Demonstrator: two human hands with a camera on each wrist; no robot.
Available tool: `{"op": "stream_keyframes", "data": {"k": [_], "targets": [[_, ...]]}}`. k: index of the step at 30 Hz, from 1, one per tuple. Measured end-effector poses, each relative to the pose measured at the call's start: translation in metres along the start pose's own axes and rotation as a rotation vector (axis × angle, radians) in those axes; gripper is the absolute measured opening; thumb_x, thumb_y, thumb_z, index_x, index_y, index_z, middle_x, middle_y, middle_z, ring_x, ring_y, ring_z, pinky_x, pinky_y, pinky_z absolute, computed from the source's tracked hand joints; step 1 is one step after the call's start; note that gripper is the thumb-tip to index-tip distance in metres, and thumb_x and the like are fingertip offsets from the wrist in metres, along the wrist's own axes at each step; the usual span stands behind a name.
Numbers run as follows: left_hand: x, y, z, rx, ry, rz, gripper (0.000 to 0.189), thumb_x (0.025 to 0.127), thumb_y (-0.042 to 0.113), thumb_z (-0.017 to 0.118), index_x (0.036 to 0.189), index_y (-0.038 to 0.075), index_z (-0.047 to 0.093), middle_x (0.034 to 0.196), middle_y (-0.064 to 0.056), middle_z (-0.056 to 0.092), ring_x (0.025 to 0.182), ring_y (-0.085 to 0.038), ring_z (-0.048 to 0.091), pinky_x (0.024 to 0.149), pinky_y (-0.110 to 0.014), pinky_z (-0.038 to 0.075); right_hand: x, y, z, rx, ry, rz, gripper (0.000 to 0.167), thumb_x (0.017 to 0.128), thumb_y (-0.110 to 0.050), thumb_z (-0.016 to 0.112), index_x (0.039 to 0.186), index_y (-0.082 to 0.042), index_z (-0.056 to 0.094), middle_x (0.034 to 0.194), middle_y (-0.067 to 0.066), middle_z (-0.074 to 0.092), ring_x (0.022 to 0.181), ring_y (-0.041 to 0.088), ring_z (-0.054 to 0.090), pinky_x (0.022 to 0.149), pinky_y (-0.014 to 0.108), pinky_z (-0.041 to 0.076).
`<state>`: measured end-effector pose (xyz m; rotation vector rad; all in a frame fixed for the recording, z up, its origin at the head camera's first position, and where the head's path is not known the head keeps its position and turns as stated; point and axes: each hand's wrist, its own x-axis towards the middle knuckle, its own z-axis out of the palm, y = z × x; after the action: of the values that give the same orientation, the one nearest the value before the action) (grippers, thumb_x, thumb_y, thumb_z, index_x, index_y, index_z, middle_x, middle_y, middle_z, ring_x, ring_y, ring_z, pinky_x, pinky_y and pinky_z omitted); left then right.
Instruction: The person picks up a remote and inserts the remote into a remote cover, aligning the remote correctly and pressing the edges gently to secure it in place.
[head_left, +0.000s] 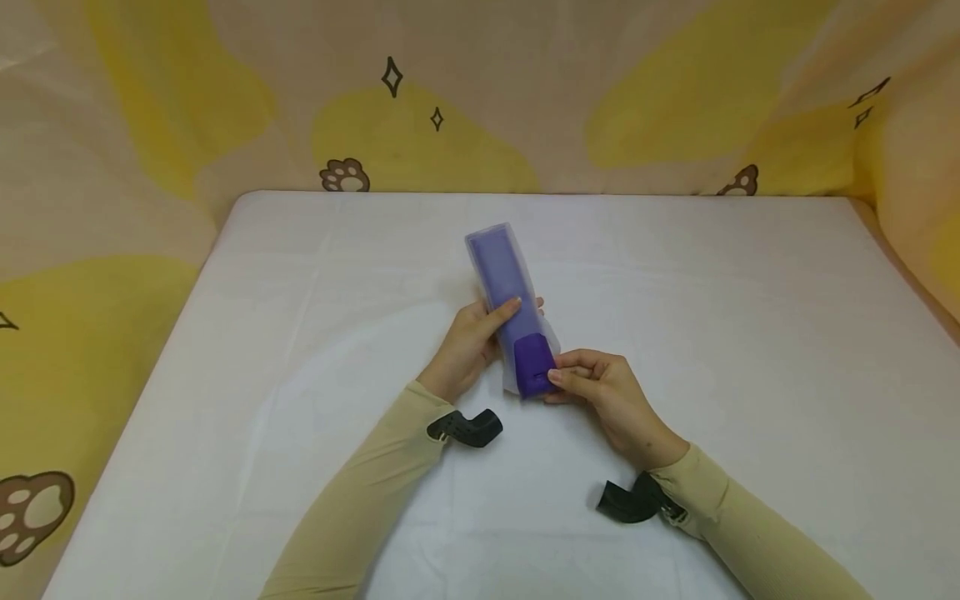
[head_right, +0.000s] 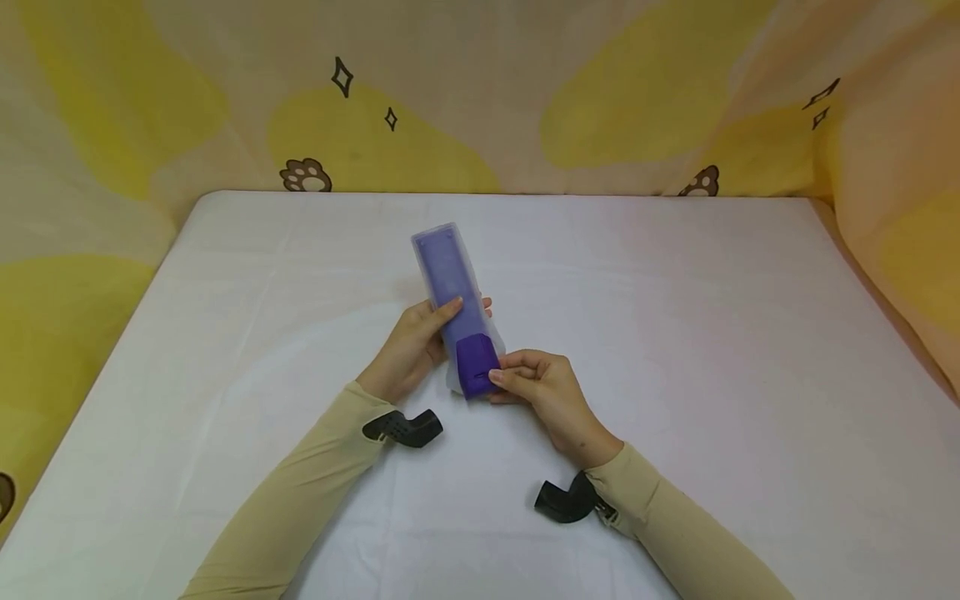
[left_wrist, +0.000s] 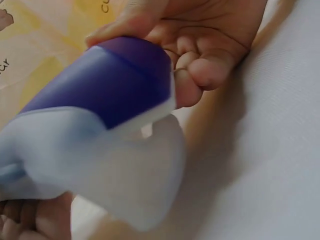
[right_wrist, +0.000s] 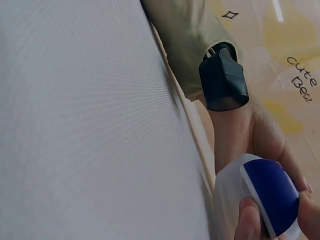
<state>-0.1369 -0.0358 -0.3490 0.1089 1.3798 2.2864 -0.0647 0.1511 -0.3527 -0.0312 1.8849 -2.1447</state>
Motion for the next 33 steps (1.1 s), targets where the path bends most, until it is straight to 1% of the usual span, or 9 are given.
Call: {"op": "stream_keyframes", "data": {"k": [3, 6, 13, 18, 22, 25, 30, 33], "targets": [[0.0, -0.001, -0.003, 0.012, -0.01, -0.031, 0.042, 0.098, 0.012, 0.051, 0.136, -0.004, 0.041, 0.132, -0.021, 0.052, 0.118, -0.028, 0.053, 0.097, -0.038, 0.045, 0.001, 0.001, 0.001, -0.003, 0.009, -0.006, 0.019, 0.09, 0.001, 0.06, 0.104, 0.013, 0.056, 0.083, 0.006, 0.071, 0.071, 0.018, 0.068, 0.074, 0.034, 0.056], [-0.001, -0.002, -0.004, -0.003, -0.023, -0.042, 0.043, 0.097, 0.01, 0.051, 0.136, -0.003, 0.04, 0.132, -0.022, 0.051, 0.117, -0.029, 0.054, 0.095, -0.04, 0.047, 0.001, 0.001, 0.0, -0.003, 0.009, -0.005, 0.018, 0.09, 0.0, 0.06, 0.103, 0.011, 0.057, 0.083, 0.006, 0.07, 0.071, 0.018, 0.067, 0.074, 0.034, 0.056], [-0.001, -0.002, -0.004, -0.077, -0.028, -0.017, 0.042, 0.097, 0.004, 0.048, 0.137, -0.004, 0.037, 0.134, -0.026, 0.047, 0.116, -0.027, 0.055, 0.096, -0.039, 0.046, 0.001, 0.001, -0.001, 0.04, -0.01, -0.028, 0.017, 0.095, -0.012, 0.056, 0.101, 0.004, 0.059, 0.092, 0.009, 0.065, 0.074, 0.019, 0.065, 0.075, 0.033, 0.056], [-0.001, -0.002, -0.004, -0.098, -0.052, 0.004, 0.042, 0.098, 0.003, 0.046, 0.138, -0.005, 0.034, 0.135, -0.027, 0.045, 0.12, -0.03, 0.051, 0.1, -0.041, 0.043, 0.001, 0.003, -0.001, 0.04, 0.025, -0.077, 0.013, 0.097, -0.009, 0.052, 0.097, -0.001, 0.063, 0.091, 0.007, 0.064, 0.071, 0.018, 0.065, 0.072, 0.031, 0.056], [0.0, 0.004, -0.002, -0.115, -0.033, -0.016, 0.043, 0.098, 0.004, 0.047, 0.138, -0.004, 0.034, 0.135, -0.028, 0.046, 0.122, -0.032, 0.049, 0.1, -0.042, 0.042, 0.001, -0.005, -0.002, 0.034, 0.086, -0.101, 0.012, 0.095, -0.003, 0.053, 0.092, -0.004, 0.064, 0.084, 0.004, 0.066, 0.066, 0.017, 0.064, 0.068, 0.03, 0.056], [0.0, 0.009, 0.0, -0.132, -0.014, -0.034, 0.043, 0.098, 0.004, 0.047, 0.138, -0.003, 0.034, 0.135, -0.028, 0.045, 0.122, -0.032, 0.049, 0.1, -0.041, 0.043, 0.002, -0.011, -0.002, 0.035, 0.114, -0.103, 0.01, 0.093, -0.001, 0.055, 0.091, -0.004, 0.064, 0.081, 0.002, 0.067, 0.065, 0.016, 0.064, 0.066, 0.029, 0.056], [0.0, 0.017, 0.006, -0.146, -0.014, -0.053, 0.042, 0.098, 0.004, 0.047, 0.137, -0.004, 0.034, 0.135, -0.029, 0.045, 0.122, -0.032, 0.049, 0.1, -0.04, 0.042, 0.002, -0.022, -0.002, 0.048, 0.135, -0.095, 0.007, 0.091, 0.0, 0.059, 0.093, -0.003, 0.065, 0.082, 0.002, 0.069, 0.068, 0.015, 0.065, 0.066, 0.029, 0.056], [0.0, 0.022, 0.009, -0.178, -0.014, -0.071, 0.043, 0.098, 0.002, 0.046, 0.138, -0.004, 0.033, 0.136, -0.029, 0.043, 0.125, -0.033, 0.047, 0.101, -0.039, 0.041, 0.002, -0.028, -0.001, 0.055, 0.149, -0.09, 0.006, 0.09, 0.0, 0.06, 0.094, 0.0, 0.064, 0.084, 0.004, 0.069, 0.071, 0.015, 0.065, 0.068, 0.03, 0.056]]}}
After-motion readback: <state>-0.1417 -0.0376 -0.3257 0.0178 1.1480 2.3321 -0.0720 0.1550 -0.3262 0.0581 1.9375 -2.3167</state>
